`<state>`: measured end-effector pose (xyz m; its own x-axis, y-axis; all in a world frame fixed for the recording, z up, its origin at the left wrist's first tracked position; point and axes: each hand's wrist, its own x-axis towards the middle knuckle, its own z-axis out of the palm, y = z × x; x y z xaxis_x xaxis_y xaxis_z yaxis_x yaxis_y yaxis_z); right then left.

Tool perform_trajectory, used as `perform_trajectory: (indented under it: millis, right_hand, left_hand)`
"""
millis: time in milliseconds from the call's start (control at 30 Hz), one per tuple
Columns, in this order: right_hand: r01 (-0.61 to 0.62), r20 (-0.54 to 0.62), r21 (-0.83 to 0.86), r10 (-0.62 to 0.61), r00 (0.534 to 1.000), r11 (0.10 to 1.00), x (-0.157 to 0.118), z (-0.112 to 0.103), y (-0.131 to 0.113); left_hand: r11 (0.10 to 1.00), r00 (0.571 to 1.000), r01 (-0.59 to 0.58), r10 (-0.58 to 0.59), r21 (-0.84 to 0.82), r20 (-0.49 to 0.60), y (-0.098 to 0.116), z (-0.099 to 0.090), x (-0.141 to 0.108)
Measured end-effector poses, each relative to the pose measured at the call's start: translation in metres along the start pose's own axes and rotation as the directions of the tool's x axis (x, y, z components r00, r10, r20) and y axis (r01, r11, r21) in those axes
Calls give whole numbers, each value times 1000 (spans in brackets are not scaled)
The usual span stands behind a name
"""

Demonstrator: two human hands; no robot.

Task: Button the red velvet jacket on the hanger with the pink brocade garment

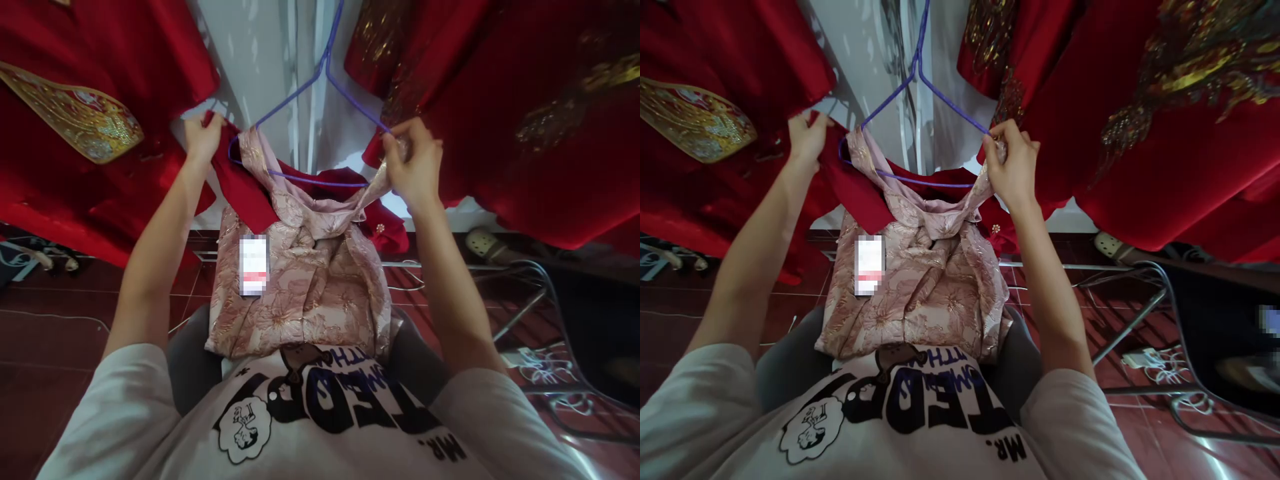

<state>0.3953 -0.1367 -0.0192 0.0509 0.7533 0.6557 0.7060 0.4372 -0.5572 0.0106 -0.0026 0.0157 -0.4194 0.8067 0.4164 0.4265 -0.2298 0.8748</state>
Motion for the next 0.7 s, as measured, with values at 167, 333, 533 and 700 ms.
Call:
perform_trajectory:
  millis: [167,333,533,700]
  right_hand:
    - [-22,-29,-56,20,999,998,-12,-12,-31]
    - [-103,-28,-28,103,994,994,-1,-30,-44]
    - [-414,537,-74,386,750,907,57,-33,-42]
    - [-251,865,-157,256,432,955,89,2,-48]
  left_hand:
    - [938,941,-308,325,-161,90,75,18,-50]
    - [743,647,-607,668,-282,367,77,19,-89]
    - [784,544,-608,526,-124,654,52,7,-41]
    - [800,477,-584,475,-137,739,39,14,-33]
